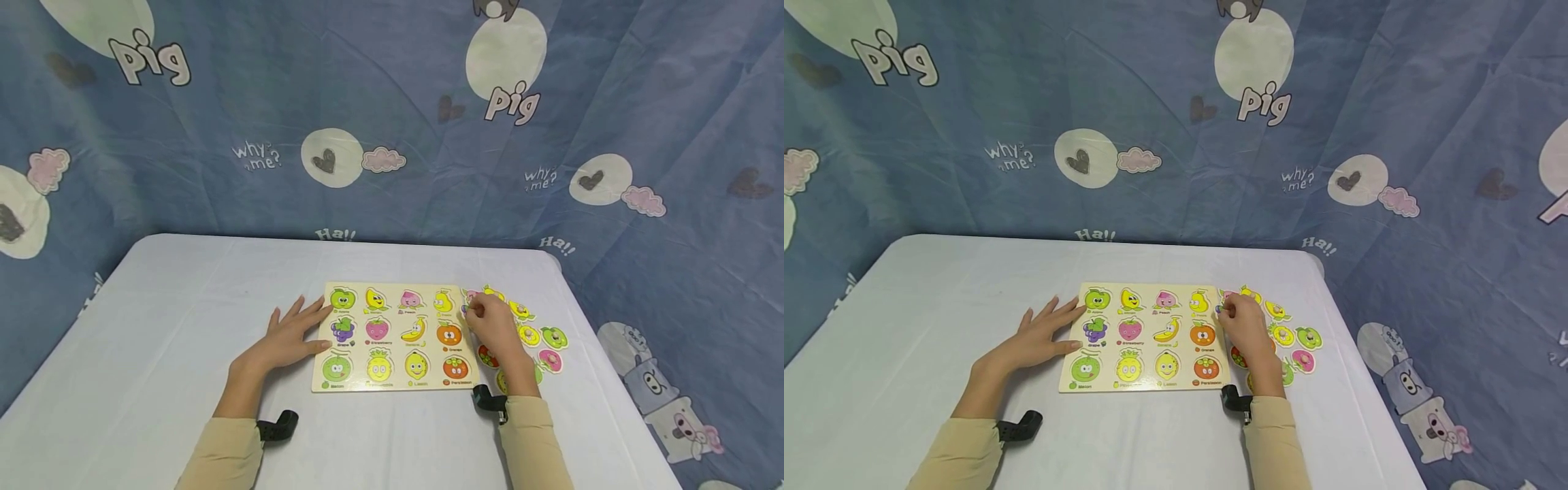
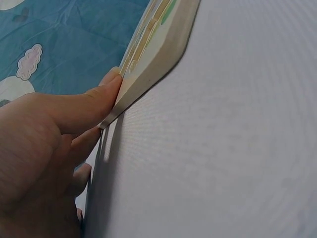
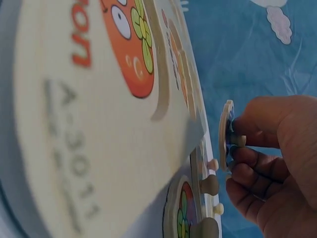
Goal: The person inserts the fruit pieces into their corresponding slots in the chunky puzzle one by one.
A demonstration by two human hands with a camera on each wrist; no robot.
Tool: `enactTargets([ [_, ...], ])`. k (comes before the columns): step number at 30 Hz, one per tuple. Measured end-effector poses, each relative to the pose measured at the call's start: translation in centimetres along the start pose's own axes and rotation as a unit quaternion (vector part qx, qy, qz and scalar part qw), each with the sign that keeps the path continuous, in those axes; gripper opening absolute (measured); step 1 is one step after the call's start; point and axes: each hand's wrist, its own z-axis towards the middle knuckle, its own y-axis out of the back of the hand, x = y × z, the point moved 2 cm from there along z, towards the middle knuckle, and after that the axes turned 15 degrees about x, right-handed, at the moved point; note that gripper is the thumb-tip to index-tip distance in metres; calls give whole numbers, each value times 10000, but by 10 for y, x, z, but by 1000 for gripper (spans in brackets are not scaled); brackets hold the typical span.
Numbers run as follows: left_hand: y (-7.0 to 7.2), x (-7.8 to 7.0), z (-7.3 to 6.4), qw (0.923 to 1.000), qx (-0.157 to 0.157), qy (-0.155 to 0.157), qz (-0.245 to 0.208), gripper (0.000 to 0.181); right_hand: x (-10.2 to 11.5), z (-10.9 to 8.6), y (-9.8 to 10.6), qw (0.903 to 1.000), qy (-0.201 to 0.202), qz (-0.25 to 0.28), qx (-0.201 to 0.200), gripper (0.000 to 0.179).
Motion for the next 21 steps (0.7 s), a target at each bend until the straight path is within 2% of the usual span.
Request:
enactTargets([
  [10,1,0,1,9999,97,-50,-102,79,8,0,-5,9996,274,-97,53,4],
  [21,3,4,1,9997,124,-164,-145,81,20,5,-11,9989,356,-277,142,4],
])
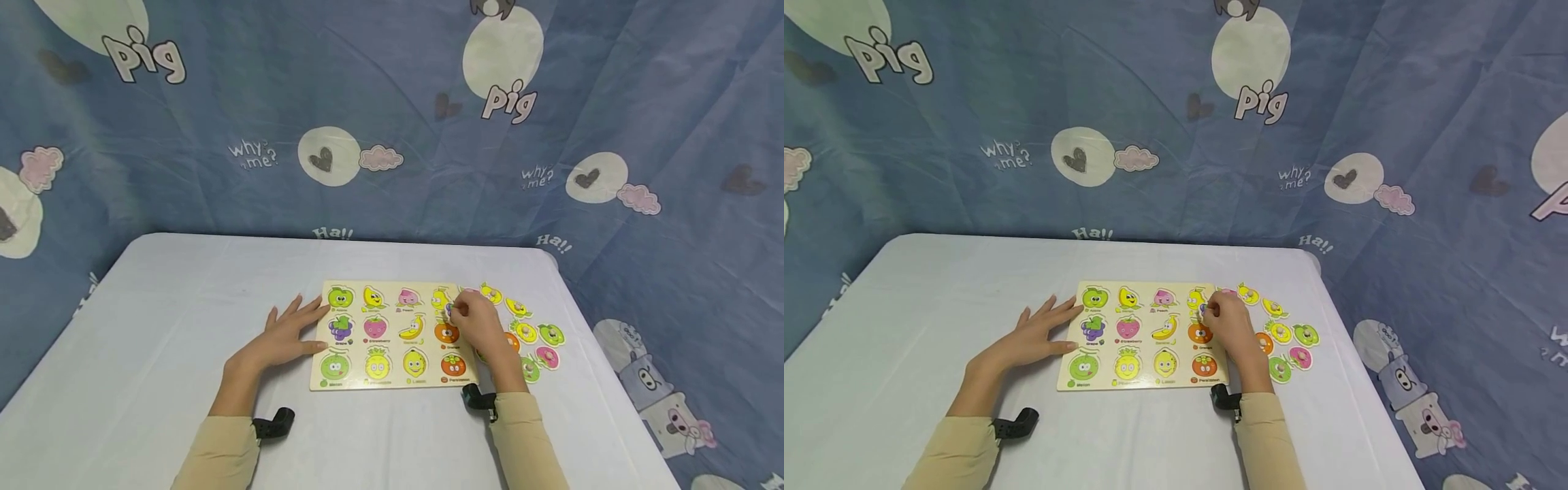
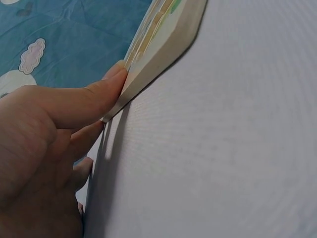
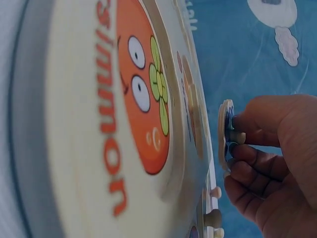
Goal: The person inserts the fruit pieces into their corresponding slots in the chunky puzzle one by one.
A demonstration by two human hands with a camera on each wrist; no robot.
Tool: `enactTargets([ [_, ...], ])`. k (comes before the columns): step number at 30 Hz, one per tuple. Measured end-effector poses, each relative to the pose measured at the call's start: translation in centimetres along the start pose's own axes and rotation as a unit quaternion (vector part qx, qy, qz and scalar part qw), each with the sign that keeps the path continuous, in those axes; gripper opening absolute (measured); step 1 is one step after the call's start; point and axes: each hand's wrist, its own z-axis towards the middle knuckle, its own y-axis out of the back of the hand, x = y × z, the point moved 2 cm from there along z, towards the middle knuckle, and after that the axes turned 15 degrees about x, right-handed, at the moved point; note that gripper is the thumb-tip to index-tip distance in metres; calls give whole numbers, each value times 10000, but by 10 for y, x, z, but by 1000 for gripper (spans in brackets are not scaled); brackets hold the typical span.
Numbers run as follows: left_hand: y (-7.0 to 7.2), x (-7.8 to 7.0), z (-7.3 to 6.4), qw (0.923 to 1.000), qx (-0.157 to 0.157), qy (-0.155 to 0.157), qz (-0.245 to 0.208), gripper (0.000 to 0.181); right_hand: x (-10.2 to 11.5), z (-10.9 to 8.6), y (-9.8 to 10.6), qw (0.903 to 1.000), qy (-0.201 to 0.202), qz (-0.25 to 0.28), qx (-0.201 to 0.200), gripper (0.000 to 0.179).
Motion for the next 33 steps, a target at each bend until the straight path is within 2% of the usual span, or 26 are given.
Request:
enactTargets([
  [10,1,0,-1,9999,-70,-19,-85,80,15,6,-5,9991,369,186,68,4],
  [19,-2,1,0,9999,-79,26,-59,80,25,7,-15,9986,467,187,133,3],
  [26,-1,-1,3,9999,-127,-33,-23,81,35,7,-18,9971,722,245,-9,3],
  [33,-1,-3,-3,9999,-100,6,-95,80,45,12,-24,9970,753,157,117,6],
])
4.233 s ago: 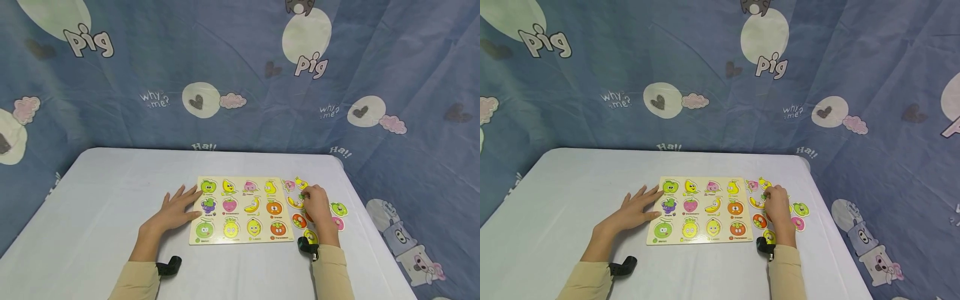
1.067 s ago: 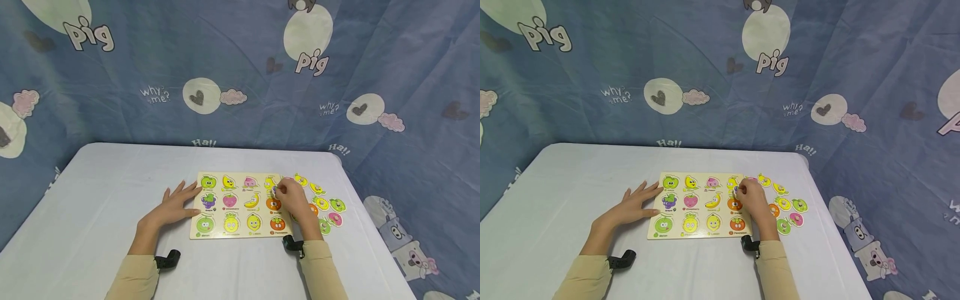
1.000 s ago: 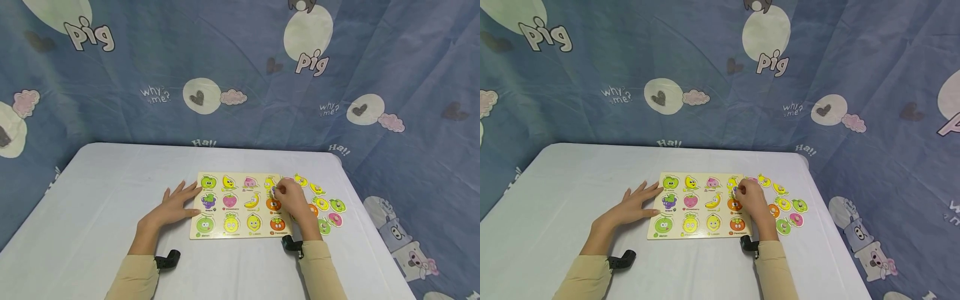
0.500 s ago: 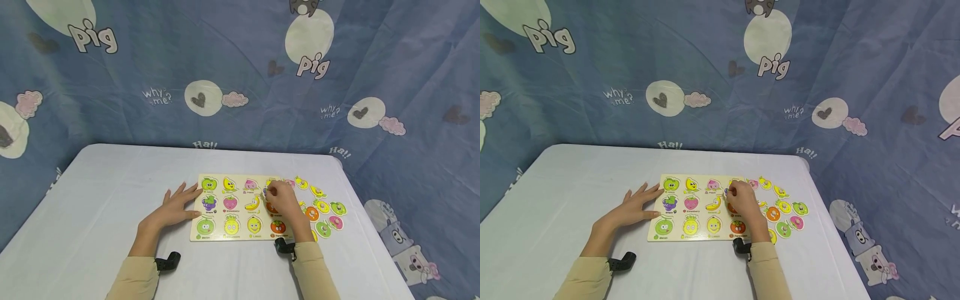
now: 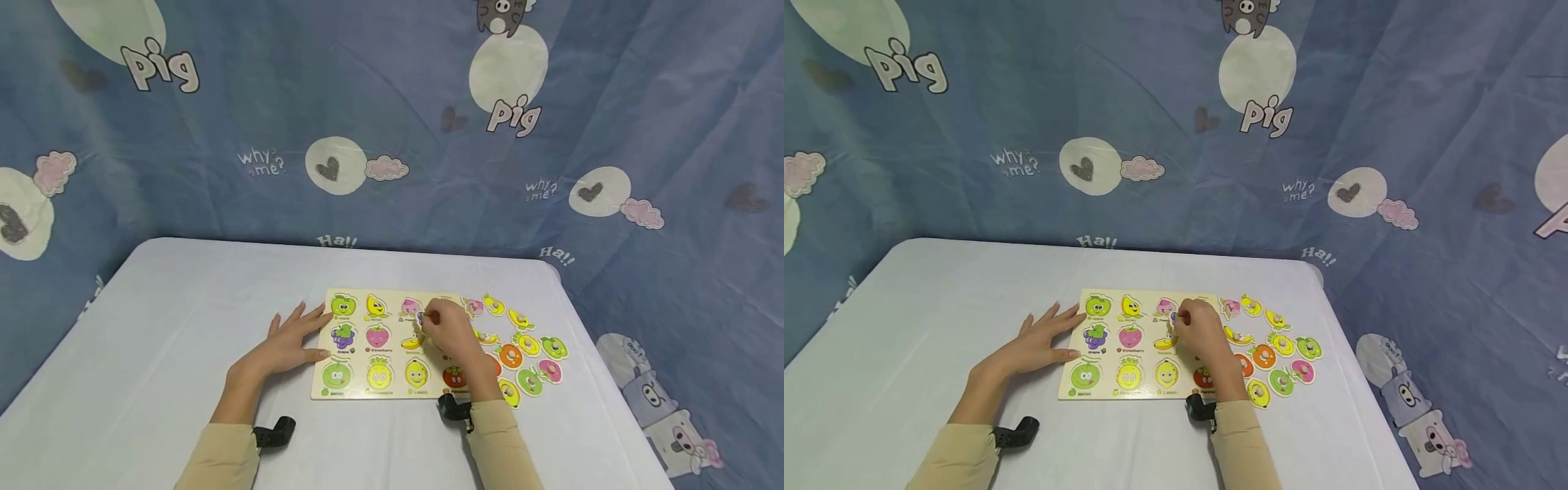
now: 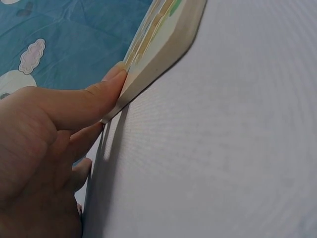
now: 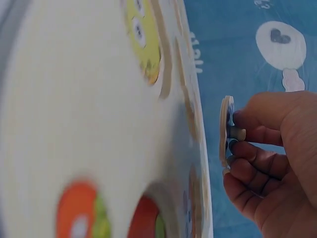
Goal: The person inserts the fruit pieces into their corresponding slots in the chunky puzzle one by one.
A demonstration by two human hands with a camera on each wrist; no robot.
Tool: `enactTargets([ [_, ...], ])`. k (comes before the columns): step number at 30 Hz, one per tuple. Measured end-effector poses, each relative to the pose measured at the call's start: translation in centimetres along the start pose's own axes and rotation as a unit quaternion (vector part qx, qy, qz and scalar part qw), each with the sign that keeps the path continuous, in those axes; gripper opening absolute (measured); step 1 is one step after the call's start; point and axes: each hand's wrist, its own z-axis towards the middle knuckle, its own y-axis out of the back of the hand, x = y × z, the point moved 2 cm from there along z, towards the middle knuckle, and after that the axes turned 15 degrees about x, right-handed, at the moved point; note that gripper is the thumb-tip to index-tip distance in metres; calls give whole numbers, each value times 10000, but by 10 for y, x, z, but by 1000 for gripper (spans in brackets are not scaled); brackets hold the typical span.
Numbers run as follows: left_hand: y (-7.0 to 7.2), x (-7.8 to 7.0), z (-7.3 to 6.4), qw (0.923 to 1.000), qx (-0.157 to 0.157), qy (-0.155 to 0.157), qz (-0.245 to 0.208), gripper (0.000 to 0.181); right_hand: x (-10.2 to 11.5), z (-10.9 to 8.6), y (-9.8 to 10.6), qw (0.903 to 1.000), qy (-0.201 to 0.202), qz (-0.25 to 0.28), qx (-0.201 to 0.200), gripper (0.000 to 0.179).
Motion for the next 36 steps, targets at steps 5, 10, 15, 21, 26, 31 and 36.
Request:
enactTargets([
  [5,0,1,-1,10000,-31,16,-16,79,9,3,-2,10000,-30,-12,70,3],
  [10,-1,2,-1,10000,-44,49,21,79,12,7,-7,9999,35,-91,77,4],
  [15,-1,2,0,10000,-66,47,33,80,16,8,-10,9999,71,-104,101,6],
  [21,-2,3,0,10000,-64,63,24,80,25,9,-13,9994,145,-64,307,5],
  [26,-3,4,0,9999,-65,83,15,80,31,12,-16,9990,190,-104,399,7],
  [31,-2,3,0,9999,-42,87,34,79,35,14,-19,9986,202,-151,457,9],
  [36,-1,1,1,10000,-27,81,21,80,40,16,-21,9986,250,-138,455,9],
])
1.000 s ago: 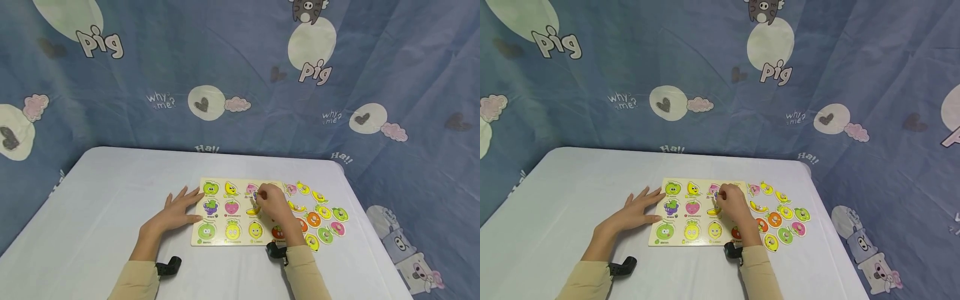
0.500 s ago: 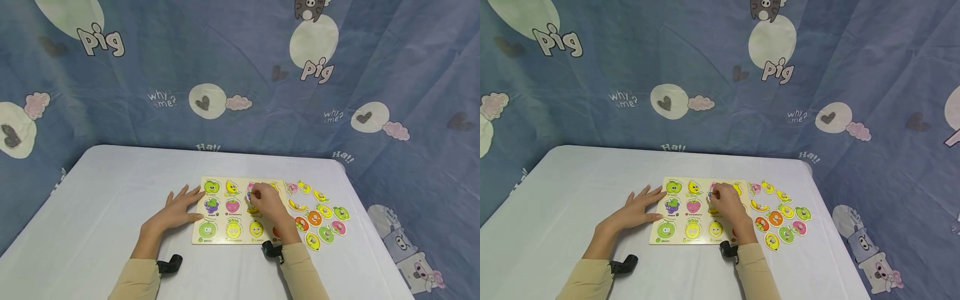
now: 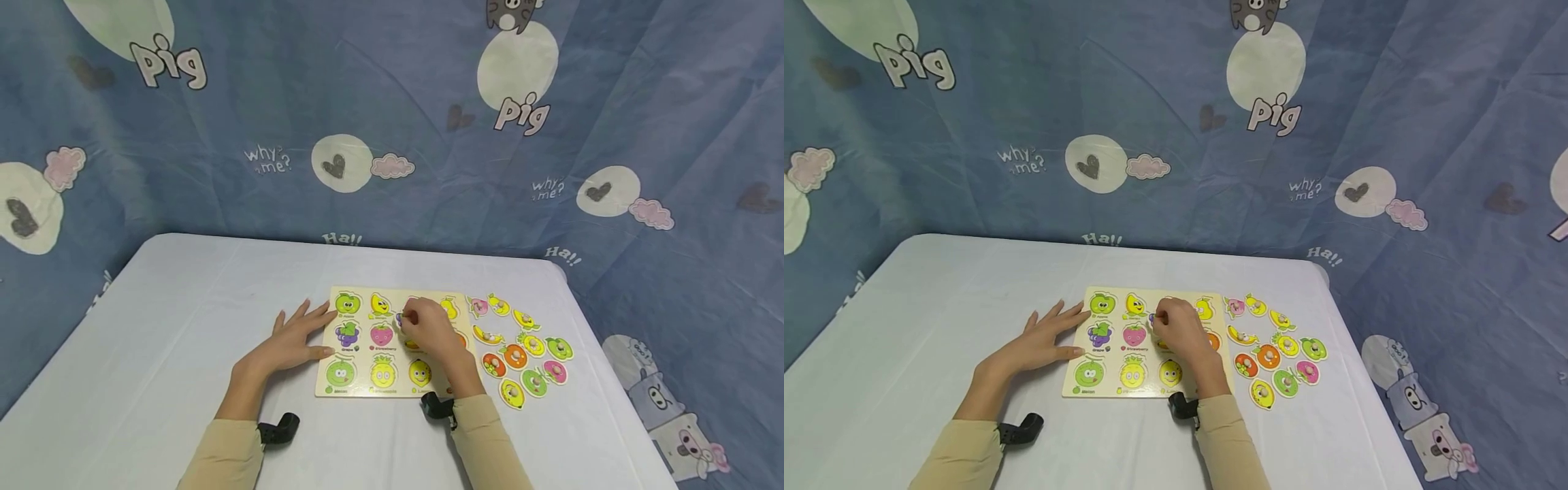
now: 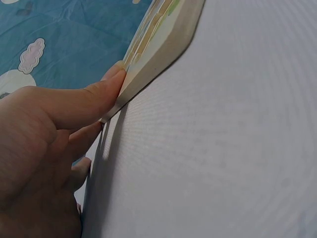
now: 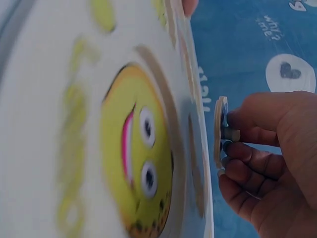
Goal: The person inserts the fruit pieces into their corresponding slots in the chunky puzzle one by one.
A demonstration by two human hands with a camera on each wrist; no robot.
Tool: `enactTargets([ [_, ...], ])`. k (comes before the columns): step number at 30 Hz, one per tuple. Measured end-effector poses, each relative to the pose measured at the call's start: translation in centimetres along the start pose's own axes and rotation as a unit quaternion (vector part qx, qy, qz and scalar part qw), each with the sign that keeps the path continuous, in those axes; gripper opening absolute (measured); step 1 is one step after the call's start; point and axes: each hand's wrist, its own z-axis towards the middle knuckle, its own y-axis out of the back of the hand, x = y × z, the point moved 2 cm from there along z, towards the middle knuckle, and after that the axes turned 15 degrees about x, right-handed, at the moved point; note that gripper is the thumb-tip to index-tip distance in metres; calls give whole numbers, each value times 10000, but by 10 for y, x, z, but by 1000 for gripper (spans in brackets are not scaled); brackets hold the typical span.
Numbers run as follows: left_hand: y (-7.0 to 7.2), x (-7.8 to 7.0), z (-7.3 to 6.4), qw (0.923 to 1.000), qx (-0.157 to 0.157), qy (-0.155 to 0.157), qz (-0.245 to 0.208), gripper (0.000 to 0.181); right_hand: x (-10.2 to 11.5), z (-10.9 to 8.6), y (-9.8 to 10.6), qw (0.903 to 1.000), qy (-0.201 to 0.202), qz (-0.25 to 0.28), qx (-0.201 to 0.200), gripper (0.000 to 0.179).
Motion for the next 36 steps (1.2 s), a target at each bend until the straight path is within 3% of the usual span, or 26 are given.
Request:
enactTargets([
  [36,1,1,-2,9999,86,59,90,78,38,12,-22,9989,100,-43,449,4],
])
